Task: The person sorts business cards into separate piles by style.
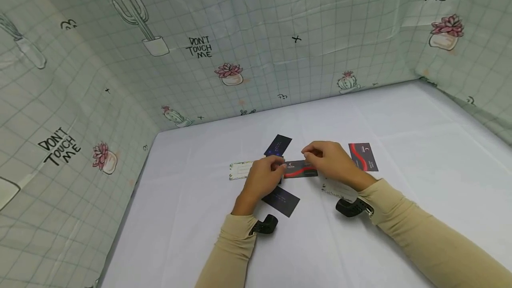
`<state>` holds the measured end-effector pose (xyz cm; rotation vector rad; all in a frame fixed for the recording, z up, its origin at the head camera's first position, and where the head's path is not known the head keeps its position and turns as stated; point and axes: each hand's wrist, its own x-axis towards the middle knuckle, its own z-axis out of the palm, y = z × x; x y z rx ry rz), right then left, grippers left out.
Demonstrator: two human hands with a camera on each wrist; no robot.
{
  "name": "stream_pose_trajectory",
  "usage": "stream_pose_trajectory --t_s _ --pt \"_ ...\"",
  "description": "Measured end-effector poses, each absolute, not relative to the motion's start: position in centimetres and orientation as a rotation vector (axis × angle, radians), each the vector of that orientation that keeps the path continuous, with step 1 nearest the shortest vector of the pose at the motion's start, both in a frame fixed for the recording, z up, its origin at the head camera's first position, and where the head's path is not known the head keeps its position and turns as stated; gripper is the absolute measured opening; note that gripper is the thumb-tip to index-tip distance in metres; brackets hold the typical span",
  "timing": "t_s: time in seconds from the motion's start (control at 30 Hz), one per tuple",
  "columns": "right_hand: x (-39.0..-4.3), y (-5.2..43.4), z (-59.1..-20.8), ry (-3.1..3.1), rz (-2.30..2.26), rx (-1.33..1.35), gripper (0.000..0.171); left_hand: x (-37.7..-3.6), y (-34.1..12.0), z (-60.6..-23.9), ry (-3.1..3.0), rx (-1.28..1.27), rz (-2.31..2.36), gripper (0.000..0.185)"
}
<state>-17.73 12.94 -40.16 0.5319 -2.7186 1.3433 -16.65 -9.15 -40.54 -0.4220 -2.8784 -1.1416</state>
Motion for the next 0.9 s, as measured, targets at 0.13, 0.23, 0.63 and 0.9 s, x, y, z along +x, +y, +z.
stream_pose_trajectory --t_s 0.13,0.23,0.63,0.9 --pt "-17.4 14.3 -40.3 -2.724 1.513 0.512 0.024 -16.6 -8.3 -40.5 -2.918 -0.521 -1.142 0.026" --pt "-17.2 15.1 -40.2 -2.720 1.659 0.505 0.028 -16.5 -7.8 -40.3 -2.963 -0.585 -1.124 0.028" --pt "-15.6 17.6 -40.0 -2.796 1.653 0.434 0.030 -16.2 -6.1 -40.4 -3.036 -0.745 -1.156 0.030" --pt "-14.7 19.6 -40.2 -2.826 1.597 0.363 0.030 -16.3 -4.6 -40.3 -3.052 -0.822 -1.143 0.028"
